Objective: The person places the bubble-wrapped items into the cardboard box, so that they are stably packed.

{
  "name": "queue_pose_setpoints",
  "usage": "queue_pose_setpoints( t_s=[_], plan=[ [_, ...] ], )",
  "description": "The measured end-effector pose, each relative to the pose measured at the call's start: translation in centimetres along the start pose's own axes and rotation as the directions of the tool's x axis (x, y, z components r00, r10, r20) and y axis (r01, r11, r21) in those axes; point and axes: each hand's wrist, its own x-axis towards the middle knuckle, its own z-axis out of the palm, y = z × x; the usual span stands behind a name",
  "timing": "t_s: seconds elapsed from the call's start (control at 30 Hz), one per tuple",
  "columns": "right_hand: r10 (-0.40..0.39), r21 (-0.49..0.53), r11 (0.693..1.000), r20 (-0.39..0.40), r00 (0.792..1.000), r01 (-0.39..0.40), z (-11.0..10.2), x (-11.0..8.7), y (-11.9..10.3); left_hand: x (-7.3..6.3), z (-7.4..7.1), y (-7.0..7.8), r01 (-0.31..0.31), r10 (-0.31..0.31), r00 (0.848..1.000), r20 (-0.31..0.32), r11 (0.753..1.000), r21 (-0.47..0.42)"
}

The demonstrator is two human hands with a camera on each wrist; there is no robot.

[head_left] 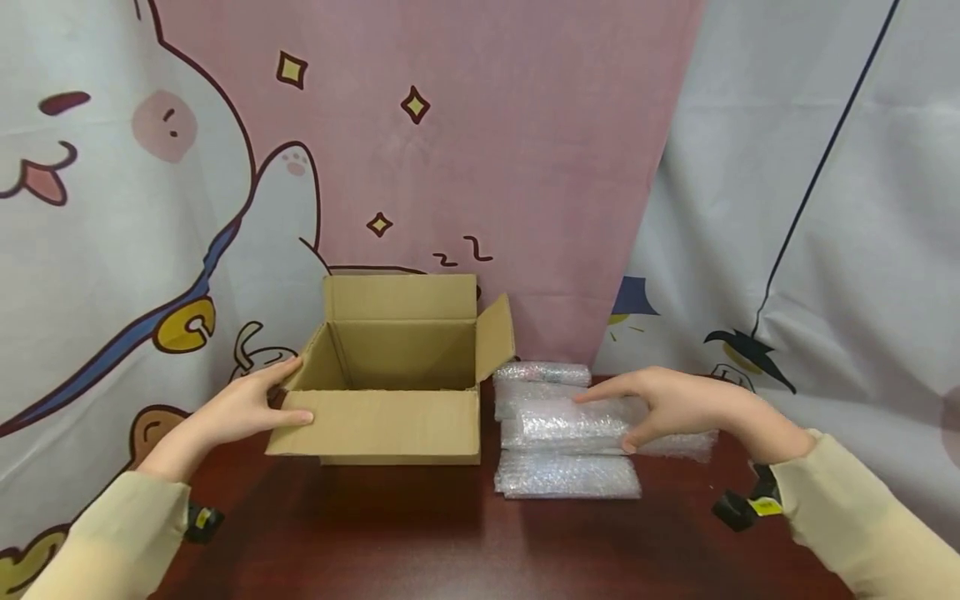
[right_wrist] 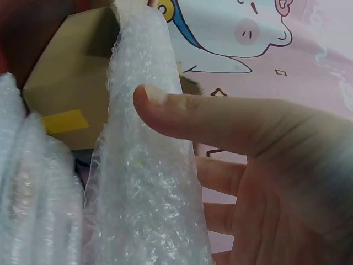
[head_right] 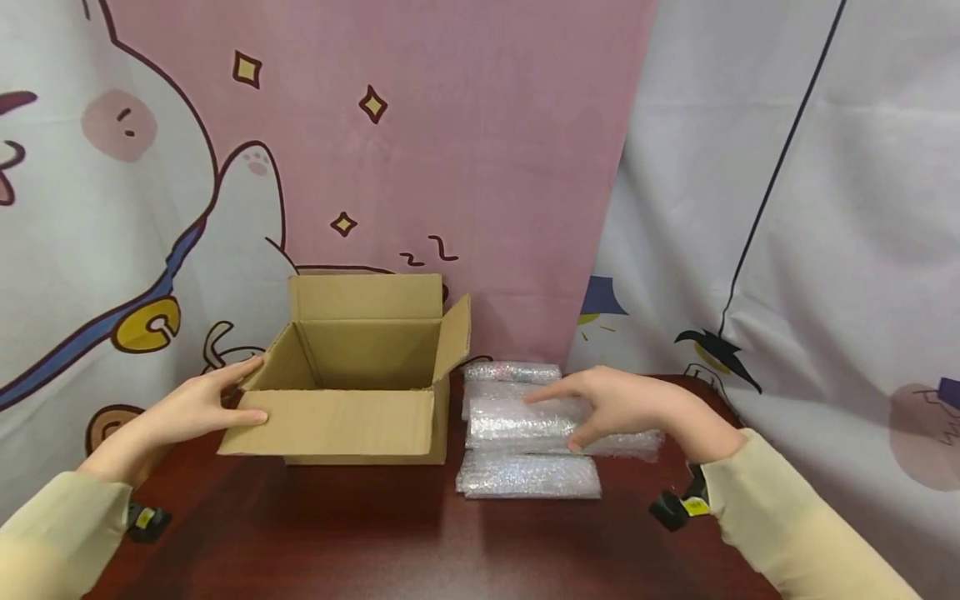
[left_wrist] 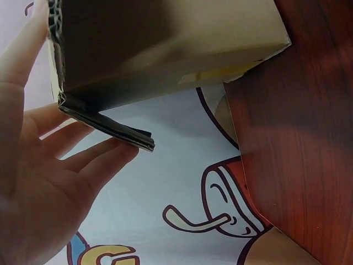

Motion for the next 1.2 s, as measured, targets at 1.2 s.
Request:
queue_pose_setpoints(
  t_s=[1.2],
  plan=[
    [-0.084,-0.025,0.996,0.116,0.990,0.088,-9.7,8.9,-7.2,0.0,-0.4,0.2,-0.009,0.011,0.999,0.048,0.999,-0.035]
  ],
)
